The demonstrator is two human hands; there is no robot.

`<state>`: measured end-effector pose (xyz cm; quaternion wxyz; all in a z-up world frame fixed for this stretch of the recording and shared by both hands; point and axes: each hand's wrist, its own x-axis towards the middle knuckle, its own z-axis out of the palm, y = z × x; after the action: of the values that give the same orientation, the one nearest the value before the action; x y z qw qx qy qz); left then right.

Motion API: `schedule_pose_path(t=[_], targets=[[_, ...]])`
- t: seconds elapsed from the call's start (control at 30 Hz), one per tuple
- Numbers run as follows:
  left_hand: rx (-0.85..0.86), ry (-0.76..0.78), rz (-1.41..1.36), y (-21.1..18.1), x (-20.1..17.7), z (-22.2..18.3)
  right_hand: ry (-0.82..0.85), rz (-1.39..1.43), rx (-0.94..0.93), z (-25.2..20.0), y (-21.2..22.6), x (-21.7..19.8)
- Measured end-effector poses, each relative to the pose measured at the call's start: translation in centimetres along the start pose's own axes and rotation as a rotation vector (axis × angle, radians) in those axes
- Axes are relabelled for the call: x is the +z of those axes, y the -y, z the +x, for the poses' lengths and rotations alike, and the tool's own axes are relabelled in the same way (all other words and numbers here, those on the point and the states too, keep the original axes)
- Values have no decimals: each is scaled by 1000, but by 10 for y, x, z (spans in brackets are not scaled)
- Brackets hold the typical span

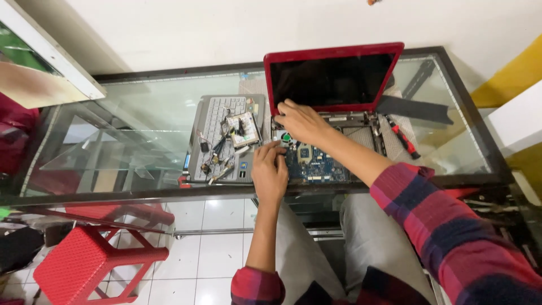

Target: A person is disassembling and cleaning the internal components of a laptop using a screwdriver and manual manipulation of wires.

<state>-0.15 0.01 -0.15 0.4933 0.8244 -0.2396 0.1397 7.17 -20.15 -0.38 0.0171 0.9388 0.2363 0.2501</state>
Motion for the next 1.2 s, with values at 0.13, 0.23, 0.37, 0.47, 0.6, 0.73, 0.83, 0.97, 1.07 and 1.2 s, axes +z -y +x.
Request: schedule_pose_path(t=[0.13, 0.23, 0.37, 0.47, 0.6, 0.73, 0.83, 0.97, 1.07, 1.2], targets=[[29, 2, 19, -5, -2, 1, 33, 76, 54, -8, 2, -17], [23, 9, 30, -2, 1, 3, 58, 162, 92, -17, 0, -24], [29, -28, 55, -2, 4, 3, 52, 223, 208, -26, -3, -35], [39, -39, 52, -4, 3, 6, 88, 154, 243, -35, -11, -34], [36, -42, 35, -6, 1, 7, 157, 110, 228, -51, -22, -31], [30, -31, 50, -10, 1, 8, 138, 158, 229, -65, -27, -34], [47, -33, 35, -10, 2, 9, 104, 174, 252, -69, -29, -37], [24, -48, 30, -16, 1, 11, 77, 185, 244, -55, -25, -51], [25, -45, 54, -15, 0, 11, 67, 222, 230, -46, -23, -52], [33, -40, 56, -13, 1, 10, 133, 201, 250, -54, -24, -44]])
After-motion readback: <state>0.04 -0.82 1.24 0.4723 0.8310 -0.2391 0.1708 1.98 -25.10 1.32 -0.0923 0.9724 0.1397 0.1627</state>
